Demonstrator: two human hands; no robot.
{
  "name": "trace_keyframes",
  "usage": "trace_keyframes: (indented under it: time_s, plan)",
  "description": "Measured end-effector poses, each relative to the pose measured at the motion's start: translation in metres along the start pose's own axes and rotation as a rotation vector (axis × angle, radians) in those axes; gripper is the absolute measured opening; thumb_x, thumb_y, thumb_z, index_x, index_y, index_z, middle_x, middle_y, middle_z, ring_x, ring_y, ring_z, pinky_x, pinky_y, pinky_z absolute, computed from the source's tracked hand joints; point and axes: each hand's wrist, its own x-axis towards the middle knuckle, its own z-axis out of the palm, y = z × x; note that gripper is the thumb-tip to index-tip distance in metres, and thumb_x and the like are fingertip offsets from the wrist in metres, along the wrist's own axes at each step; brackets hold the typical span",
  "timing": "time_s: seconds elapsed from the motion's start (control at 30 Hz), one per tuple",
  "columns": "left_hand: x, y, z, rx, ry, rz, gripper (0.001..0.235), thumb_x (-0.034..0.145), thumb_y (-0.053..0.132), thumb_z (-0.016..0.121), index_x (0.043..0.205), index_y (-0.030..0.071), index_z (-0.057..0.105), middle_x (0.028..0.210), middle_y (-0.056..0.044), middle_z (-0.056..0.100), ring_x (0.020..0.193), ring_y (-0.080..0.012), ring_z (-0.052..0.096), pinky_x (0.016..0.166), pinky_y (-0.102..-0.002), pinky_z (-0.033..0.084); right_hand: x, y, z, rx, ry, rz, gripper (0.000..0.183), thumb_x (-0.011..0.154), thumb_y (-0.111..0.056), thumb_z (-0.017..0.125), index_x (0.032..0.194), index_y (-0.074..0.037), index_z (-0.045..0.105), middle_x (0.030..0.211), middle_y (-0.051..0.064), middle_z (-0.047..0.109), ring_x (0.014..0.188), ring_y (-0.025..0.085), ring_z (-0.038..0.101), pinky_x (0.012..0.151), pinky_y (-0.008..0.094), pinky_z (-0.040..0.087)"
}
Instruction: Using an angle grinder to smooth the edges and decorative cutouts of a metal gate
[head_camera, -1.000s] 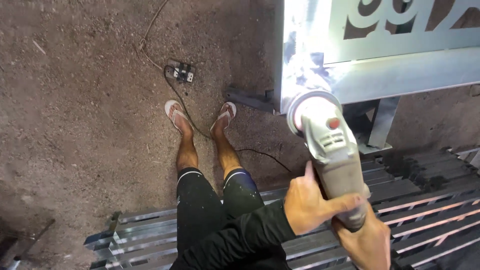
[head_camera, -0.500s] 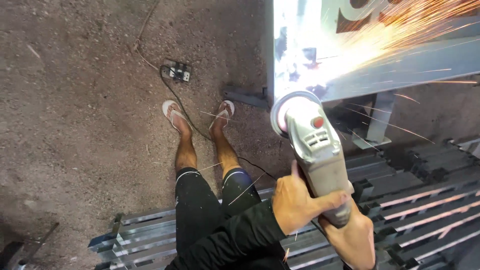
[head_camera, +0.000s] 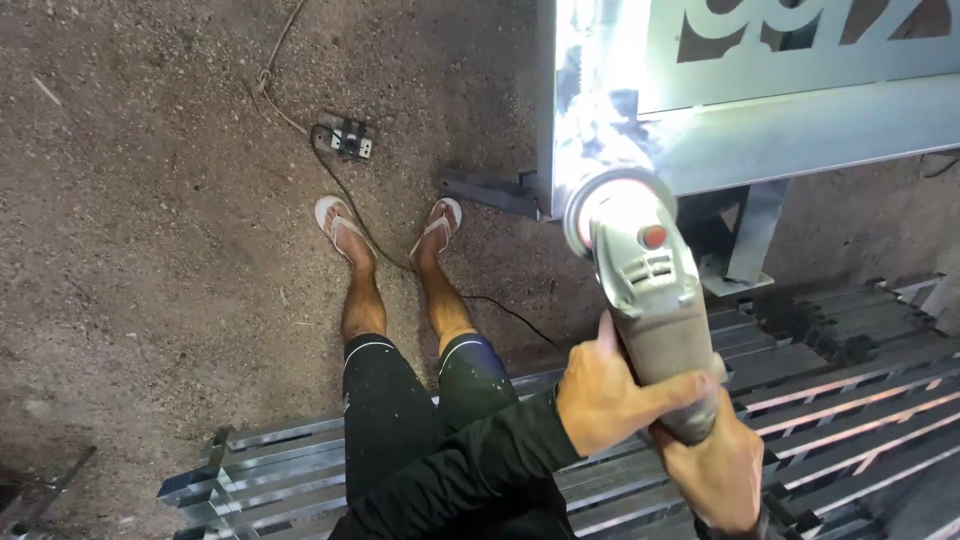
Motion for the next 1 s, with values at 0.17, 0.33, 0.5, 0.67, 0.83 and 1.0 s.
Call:
trace_keyframes:
  time_s: [0.17,0.33,0.5,0.67,0.83,1.0]
  plan:
    - [-0.001,0.018,-0.013,-0.149,0.022,0.046,0.102,0.045,0.072,0.061,0.129,0.015,0.066,0.120,-0.005,0.075,0.114,-0.0217,0.072,0.094,-0.032,0.056,0.024,0.018,0.016,-0.130,0.182,-0.258,0.076,0.066,-0.046,0.083,0.123,-0.007,0.054,0.084,0.025,0.073,0.083,0.055,0.066,0.074,0.057,0.053]
    - [0.006,0.005,-0.006,-0.170,0.046,0.201,0.092,0.054,0.070,0.062,0.126,0.014,0.065,0.117,-0.006,0.075,0.110,-0.0222,0.072,0.093,-0.033,0.056,0.022,0.023,0.014,-0.149,0.238,-0.344,0.067,0.069,-0.045,0.082,0.113,-0.005,0.050,0.076,0.024,0.069,0.076,0.055,0.063,0.068,0.057,0.050]
    - [0.003,0.003,-0.004,-0.298,0.018,0.185,0.076,0.056,0.063,0.069,0.117,0.017,0.073,0.114,0.001,0.078,0.107,-0.0120,0.074,0.095,-0.027,0.058,0.020,0.021,0.012,-0.159,0.285,-0.343,0.065,0.069,-0.046,0.083,0.111,-0.006,0.052,0.076,0.024,0.069,0.080,0.054,0.064,0.069,0.058,0.050]
    - [-0.001,0.007,-0.008,-0.256,-0.016,0.115,0.100,0.049,0.069,0.065,0.134,0.016,0.062,0.126,-0.002,0.073,0.117,-0.0179,0.070,0.100,-0.028,0.054,0.025,0.036,0.011,-0.174,0.191,-0.373,0.070,0.069,-0.046,0.082,0.116,-0.005,0.050,0.076,0.021,0.071,0.070,0.050,0.067,0.067,0.054,0.054]
    - [0.004,0.004,-0.003,-0.220,0.035,0.164,0.092,0.052,0.069,0.065,0.126,0.015,0.067,0.117,-0.003,0.076,0.109,-0.0177,0.074,0.095,-0.029,0.058,0.023,0.027,0.009,-0.144,0.214,-0.368,0.066,0.068,-0.043,0.083,0.111,-0.005,0.049,0.074,0.023,0.068,0.075,0.054,0.063,0.066,0.056,0.050]
    - [0.005,0.000,0.001,-0.282,0.071,0.320,0.069,0.063,0.062,0.070,0.113,0.016,0.072,0.106,-0.003,0.078,0.097,-0.0174,0.076,0.088,-0.031,0.061,0.021,0.027,0.011,-0.139,0.210,-0.356,0.065,0.068,-0.042,0.084,0.108,-0.006,0.048,0.072,0.021,0.068,0.071,0.052,0.064,0.065,0.056,0.051]
